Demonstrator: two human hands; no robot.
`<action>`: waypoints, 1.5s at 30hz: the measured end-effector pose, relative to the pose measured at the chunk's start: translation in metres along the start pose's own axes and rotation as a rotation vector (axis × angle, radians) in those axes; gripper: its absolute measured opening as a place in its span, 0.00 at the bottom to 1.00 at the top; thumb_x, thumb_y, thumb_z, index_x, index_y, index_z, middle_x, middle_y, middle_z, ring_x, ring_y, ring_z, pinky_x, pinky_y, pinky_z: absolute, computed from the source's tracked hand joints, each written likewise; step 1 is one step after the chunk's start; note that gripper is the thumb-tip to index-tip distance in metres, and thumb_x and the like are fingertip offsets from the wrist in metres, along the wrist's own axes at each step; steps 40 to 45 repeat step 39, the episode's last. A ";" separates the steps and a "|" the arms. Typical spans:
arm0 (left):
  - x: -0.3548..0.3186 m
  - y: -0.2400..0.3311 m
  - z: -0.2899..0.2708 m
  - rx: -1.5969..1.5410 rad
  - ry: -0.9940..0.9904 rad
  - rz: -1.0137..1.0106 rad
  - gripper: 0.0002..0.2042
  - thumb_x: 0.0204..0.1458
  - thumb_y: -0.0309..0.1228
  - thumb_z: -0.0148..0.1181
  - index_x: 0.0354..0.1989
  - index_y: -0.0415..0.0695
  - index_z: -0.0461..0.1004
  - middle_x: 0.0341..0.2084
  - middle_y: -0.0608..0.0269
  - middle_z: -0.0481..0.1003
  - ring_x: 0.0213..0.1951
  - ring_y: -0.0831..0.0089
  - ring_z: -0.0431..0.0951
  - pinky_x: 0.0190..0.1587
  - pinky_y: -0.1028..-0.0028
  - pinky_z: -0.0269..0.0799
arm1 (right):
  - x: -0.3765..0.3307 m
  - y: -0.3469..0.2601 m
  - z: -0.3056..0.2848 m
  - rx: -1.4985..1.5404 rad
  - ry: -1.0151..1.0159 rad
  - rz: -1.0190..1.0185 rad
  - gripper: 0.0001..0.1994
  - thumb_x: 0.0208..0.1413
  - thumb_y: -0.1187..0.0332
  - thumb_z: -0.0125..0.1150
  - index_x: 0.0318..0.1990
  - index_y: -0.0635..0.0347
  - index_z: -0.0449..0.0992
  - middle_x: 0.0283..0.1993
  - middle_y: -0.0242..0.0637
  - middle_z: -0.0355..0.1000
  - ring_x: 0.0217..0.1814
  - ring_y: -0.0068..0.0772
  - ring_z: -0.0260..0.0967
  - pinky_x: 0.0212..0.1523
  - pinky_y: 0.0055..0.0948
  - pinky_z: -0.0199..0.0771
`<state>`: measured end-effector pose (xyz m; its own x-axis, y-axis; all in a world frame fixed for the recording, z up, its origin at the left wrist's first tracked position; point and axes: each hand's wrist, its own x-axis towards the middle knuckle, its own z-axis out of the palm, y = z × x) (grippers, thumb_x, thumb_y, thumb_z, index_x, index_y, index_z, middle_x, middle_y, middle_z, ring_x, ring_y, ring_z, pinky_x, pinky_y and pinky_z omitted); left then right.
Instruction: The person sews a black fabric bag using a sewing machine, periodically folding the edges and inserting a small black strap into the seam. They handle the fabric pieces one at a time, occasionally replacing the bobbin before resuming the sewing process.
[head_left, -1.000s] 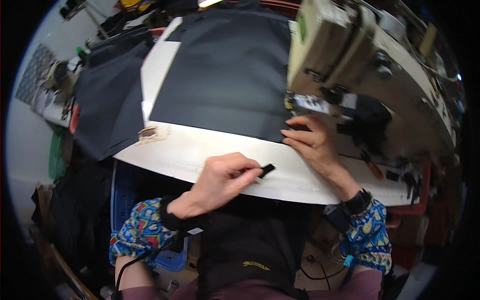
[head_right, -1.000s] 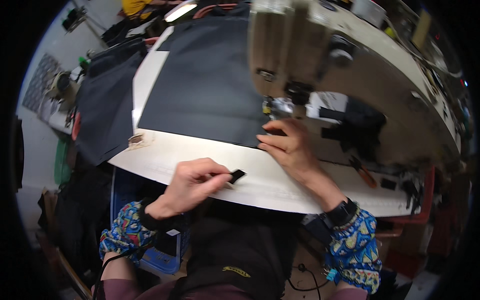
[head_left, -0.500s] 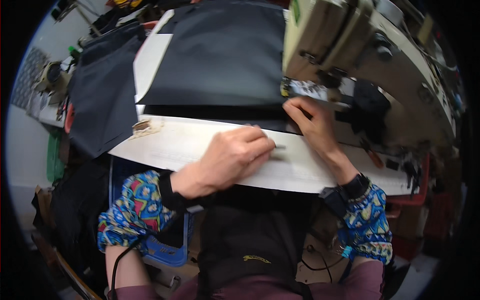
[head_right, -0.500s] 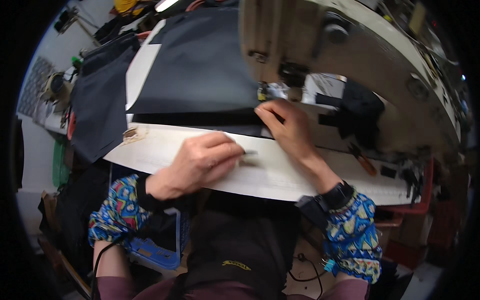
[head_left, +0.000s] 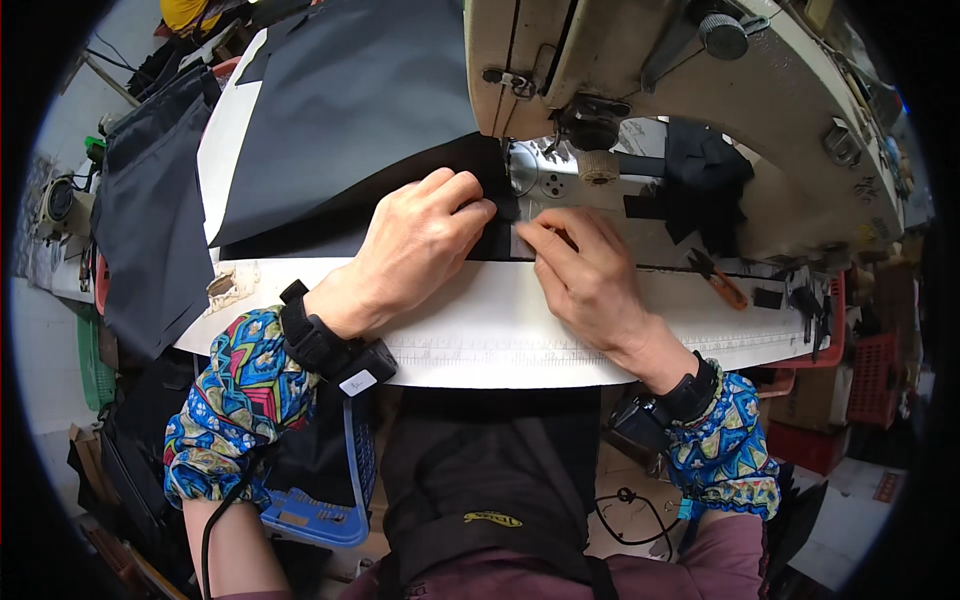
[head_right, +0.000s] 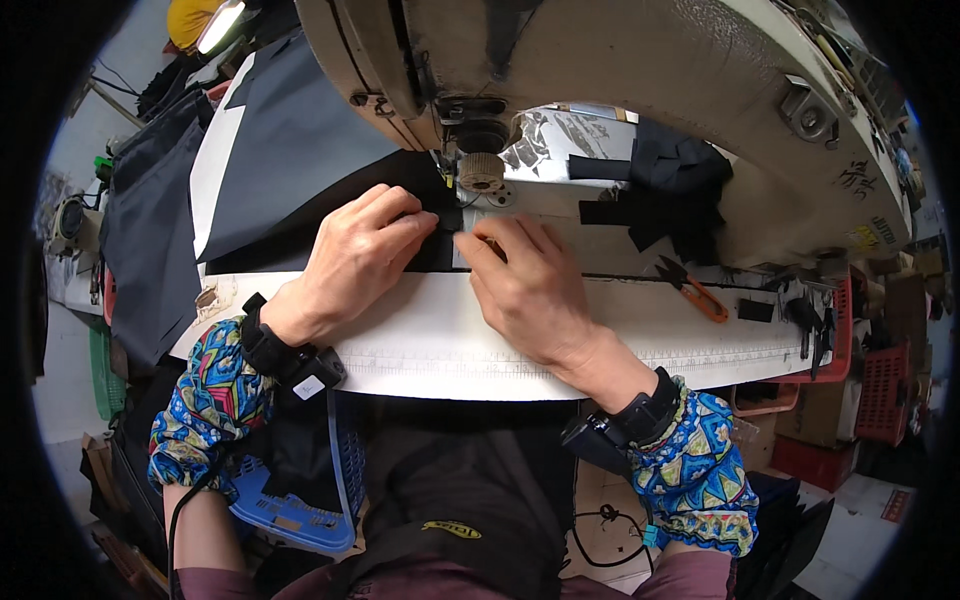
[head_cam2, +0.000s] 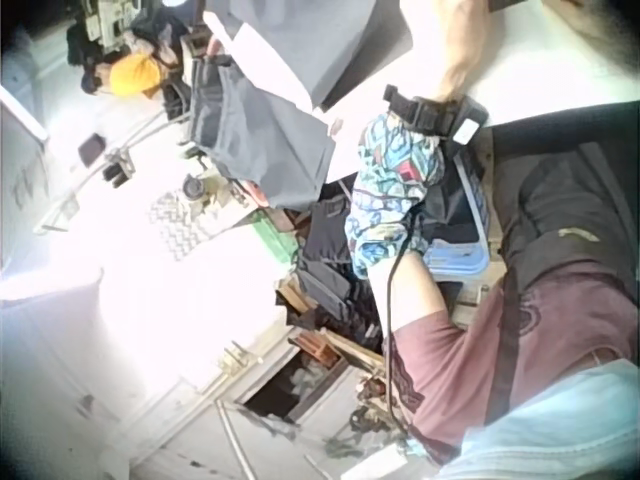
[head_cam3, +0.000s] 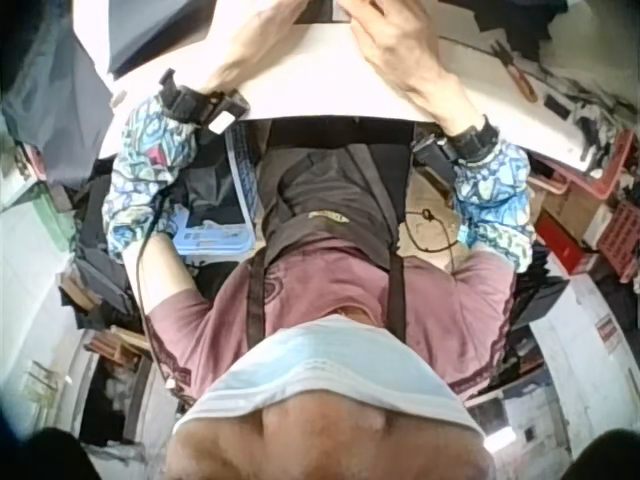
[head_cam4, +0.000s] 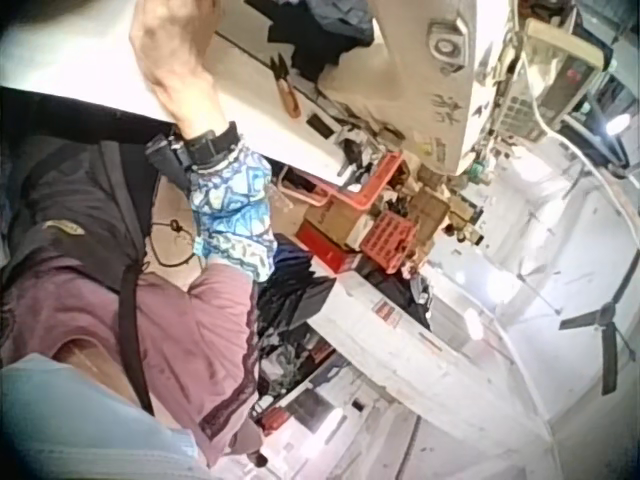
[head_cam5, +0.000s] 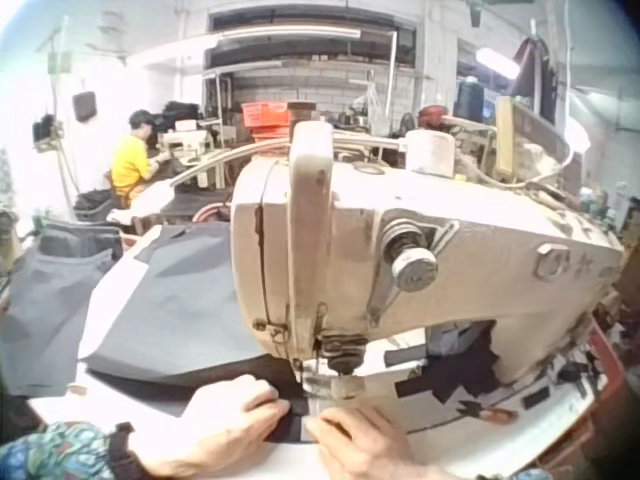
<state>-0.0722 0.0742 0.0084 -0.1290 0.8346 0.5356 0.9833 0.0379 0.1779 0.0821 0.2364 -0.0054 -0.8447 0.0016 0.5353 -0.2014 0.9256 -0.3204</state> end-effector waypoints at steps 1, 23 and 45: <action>-0.001 0.000 0.001 0.009 -0.010 -0.015 0.09 0.44 0.21 0.67 0.36 0.40 0.80 0.32 0.62 0.74 0.33 0.64 0.75 0.34 0.68 0.74 | 0.001 0.000 0.001 -0.073 -0.007 0.004 0.16 0.46 0.78 0.60 0.45 0.60 0.81 0.42 0.35 0.71 0.45 0.37 0.69 0.46 0.35 0.70; -0.018 0.003 -0.015 -0.099 -0.121 -0.007 0.15 0.45 0.16 0.62 0.44 0.34 0.80 0.49 0.50 0.79 0.57 0.56 0.77 0.62 0.62 0.72 | -0.002 0.000 -0.012 -0.129 -0.127 -0.037 0.22 0.45 0.81 0.57 0.50 0.57 0.80 0.47 0.35 0.71 0.50 0.37 0.67 0.50 0.39 0.68; 0.013 -0.055 0.007 -0.170 -0.086 -0.035 0.13 0.53 0.23 0.59 0.47 0.42 0.81 0.50 0.55 0.80 0.58 0.61 0.76 0.57 0.65 0.76 | -0.158 0.090 -0.132 -0.772 0.329 0.662 0.26 0.54 0.85 0.54 0.60 0.54 0.77 0.55 0.47 0.77 0.51 0.47 0.75 0.53 0.39 0.72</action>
